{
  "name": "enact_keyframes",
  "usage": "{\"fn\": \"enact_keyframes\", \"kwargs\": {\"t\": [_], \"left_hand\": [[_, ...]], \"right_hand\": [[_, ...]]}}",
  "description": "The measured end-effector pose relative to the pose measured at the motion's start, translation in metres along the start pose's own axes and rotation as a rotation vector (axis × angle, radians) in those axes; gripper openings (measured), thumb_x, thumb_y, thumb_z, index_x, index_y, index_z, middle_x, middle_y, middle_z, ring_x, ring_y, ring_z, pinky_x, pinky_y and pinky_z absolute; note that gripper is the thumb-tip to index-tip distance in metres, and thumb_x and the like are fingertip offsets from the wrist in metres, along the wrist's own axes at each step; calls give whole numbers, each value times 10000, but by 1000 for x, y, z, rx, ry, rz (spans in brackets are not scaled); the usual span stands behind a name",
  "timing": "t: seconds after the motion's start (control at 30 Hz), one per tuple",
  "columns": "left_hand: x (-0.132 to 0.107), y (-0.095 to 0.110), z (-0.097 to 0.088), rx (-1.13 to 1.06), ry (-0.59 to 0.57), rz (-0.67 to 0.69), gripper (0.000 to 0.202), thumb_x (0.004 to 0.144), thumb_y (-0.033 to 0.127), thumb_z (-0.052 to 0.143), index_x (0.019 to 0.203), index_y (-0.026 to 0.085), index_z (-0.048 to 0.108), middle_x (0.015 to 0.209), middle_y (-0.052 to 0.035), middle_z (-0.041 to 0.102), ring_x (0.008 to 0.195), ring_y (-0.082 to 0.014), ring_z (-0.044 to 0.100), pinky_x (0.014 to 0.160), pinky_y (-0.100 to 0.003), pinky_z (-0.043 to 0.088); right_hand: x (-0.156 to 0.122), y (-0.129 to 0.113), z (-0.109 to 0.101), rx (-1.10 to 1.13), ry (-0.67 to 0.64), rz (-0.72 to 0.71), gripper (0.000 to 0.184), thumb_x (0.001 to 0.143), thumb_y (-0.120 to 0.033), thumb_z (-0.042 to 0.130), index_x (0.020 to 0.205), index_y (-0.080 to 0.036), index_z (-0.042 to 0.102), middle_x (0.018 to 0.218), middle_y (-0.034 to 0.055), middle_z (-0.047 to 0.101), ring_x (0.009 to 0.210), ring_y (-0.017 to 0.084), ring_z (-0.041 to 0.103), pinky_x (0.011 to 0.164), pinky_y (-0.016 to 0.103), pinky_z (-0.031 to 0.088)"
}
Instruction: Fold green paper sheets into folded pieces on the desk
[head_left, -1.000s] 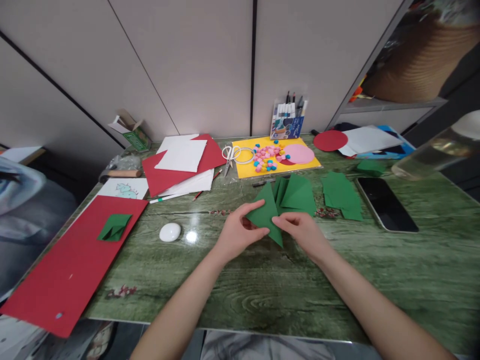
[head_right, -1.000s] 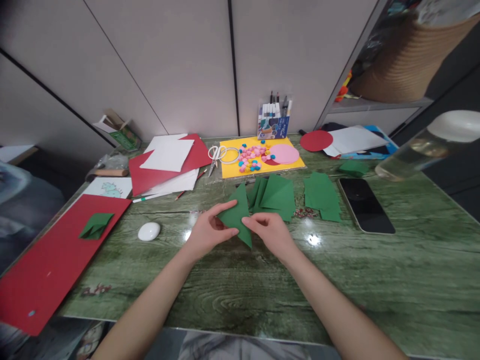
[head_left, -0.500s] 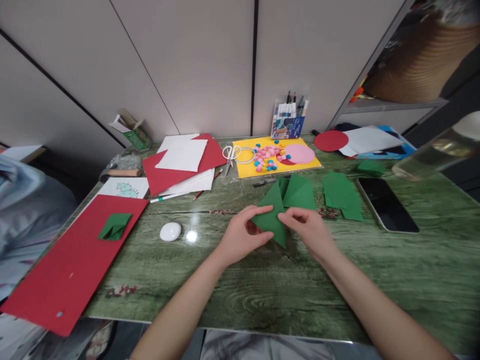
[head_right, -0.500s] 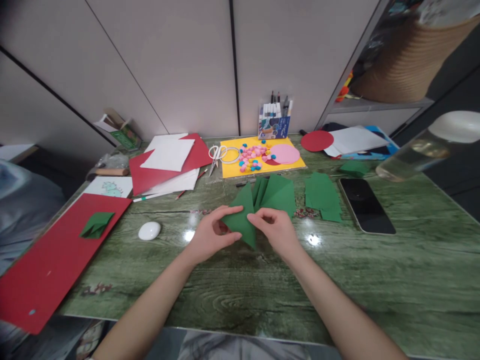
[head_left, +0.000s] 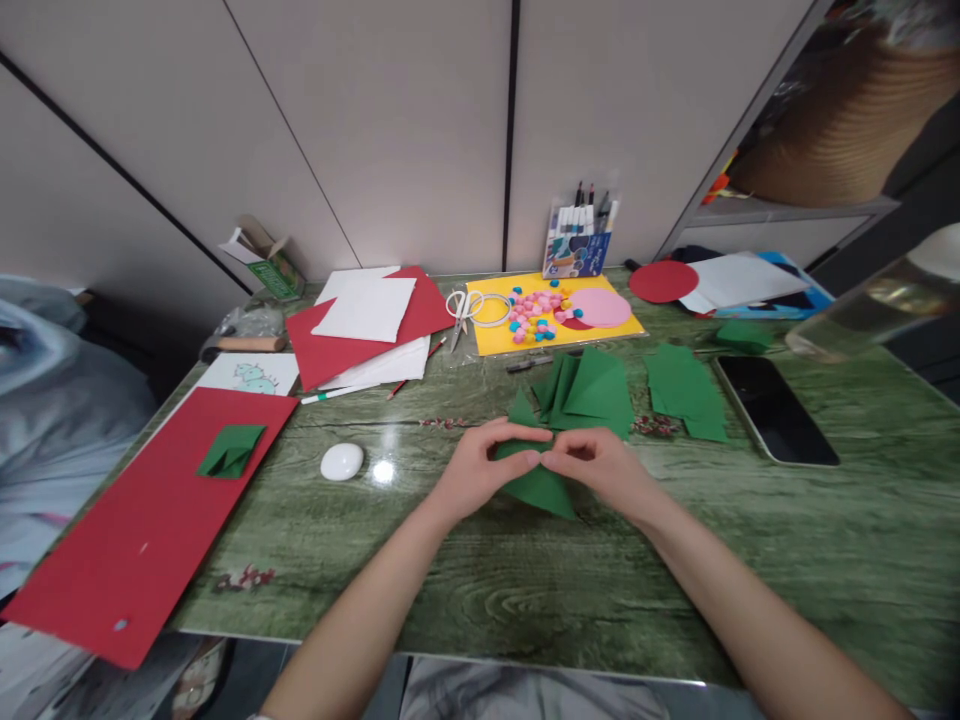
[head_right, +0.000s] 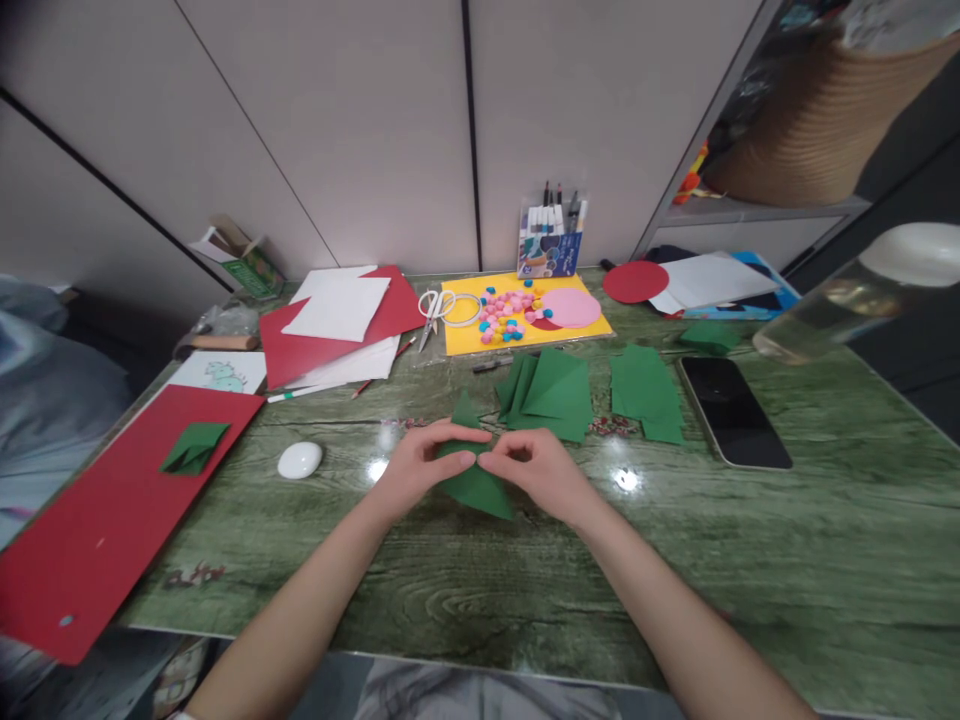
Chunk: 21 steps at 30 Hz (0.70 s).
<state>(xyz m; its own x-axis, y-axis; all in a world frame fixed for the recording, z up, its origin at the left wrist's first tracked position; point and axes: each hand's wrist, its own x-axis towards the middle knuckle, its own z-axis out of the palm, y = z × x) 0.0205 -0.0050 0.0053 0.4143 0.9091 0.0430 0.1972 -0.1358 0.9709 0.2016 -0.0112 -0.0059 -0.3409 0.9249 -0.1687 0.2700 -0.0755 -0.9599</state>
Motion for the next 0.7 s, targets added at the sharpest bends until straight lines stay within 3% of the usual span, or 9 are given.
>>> {"fn": "enact_keyframes", "kwargs": {"t": [0.23, 0.37, 0.57, 0.7], "left_hand": [[-2, 4, 1, 134, 69, -61, 272, 712, 258, 654, 980, 221, 685, 1022, -18, 693, 991, -201, 588, 1009, -361, 309], [-2, 5, -2, 184, 44, -35, 353, 676, 264, 689, 1028, 245, 665, 1067, 6, 678, 1045, -199, 573, 1074, -373, 233], [-2, 4, -6, 197, 73, -26, 404, 667, 172, 675, 1062, 250, 647, 1065, -9, 671, 1019, -210, 580, 946, -363, 398], [0, 5, -11, 202, 100, -38, 390, 665, 183, 681, 1049, 246, 654, 1048, -19, 674, 1020, -218, 574, 970, -376, 369]], "right_hand": [[2, 6, 4, 13, -58, 72, 402, 709, -500, 588, 523, -155, 503, 514, -43, 332, 508, 85, 273, 480, 245, 181], [2, 7, 0, 19, -86, 72, 407, 715, -502, 580, 516, -157, 493, 507, -42, 353, 503, 85, 289, 483, 242, 194], [1, 3, -4, 15, -147, 78, 399, 732, -475, 569, 503, -156, 500, 499, -33, 400, 504, 90, 323, 488, 246, 217], [0, 1, -7, 17, -188, 74, 379, 738, -450, 574, 510, -151, 527, 496, -29, 430, 505, 93, 348, 496, 249, 240]]}}
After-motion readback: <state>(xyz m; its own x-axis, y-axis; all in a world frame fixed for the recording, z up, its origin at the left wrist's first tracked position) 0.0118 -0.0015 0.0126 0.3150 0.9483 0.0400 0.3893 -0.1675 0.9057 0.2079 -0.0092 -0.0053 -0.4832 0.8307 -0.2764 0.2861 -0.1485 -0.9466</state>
